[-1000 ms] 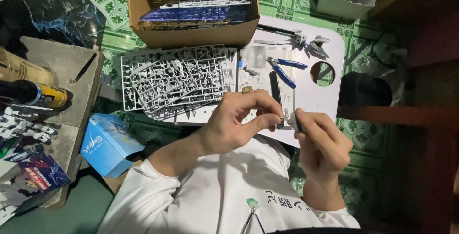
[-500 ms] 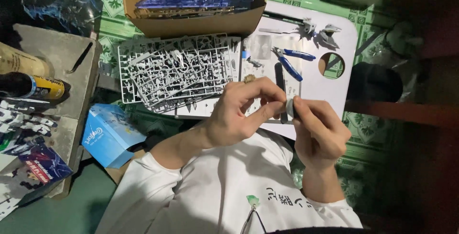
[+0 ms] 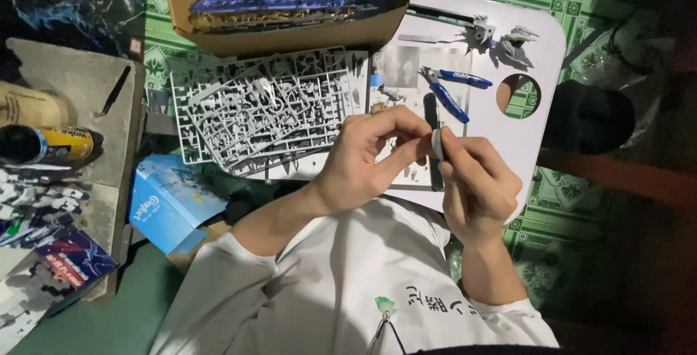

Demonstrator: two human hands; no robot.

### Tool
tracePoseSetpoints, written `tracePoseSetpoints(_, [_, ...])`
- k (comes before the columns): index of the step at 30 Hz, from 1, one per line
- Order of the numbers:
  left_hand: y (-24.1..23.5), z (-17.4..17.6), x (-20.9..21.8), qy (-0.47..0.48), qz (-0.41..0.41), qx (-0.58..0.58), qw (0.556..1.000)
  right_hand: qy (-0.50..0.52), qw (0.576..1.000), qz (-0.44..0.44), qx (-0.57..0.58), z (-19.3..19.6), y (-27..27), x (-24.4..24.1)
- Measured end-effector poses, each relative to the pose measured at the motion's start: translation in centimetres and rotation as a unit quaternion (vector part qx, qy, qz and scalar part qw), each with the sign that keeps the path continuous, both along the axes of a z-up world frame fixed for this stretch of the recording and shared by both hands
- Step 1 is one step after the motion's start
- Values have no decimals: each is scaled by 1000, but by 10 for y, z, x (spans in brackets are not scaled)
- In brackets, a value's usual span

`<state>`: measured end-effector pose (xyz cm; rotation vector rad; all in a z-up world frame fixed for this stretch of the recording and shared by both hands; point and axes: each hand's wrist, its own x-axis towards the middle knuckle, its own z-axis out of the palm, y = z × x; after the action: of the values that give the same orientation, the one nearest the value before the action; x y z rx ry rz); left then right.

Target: The person uses a sanding stick to smooth the edges of small plastic model parts. They handle several grey pieces one by one, rotating them while sanding, and place the finished pieces on a white work surface.

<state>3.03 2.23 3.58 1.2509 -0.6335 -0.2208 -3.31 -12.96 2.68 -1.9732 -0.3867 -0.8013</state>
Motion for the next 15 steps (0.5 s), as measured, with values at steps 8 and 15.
tracePoseSetpoints(8, [-11, -12, 20, 20, 24, 13, 999, 54, 998, -2, 30, -18, -9, 18])
tracePoseSetpoints(15, [-15, -19, 36, 39, 70, 25, 997, 102, 993, -7, 63, -35, -13, 28])
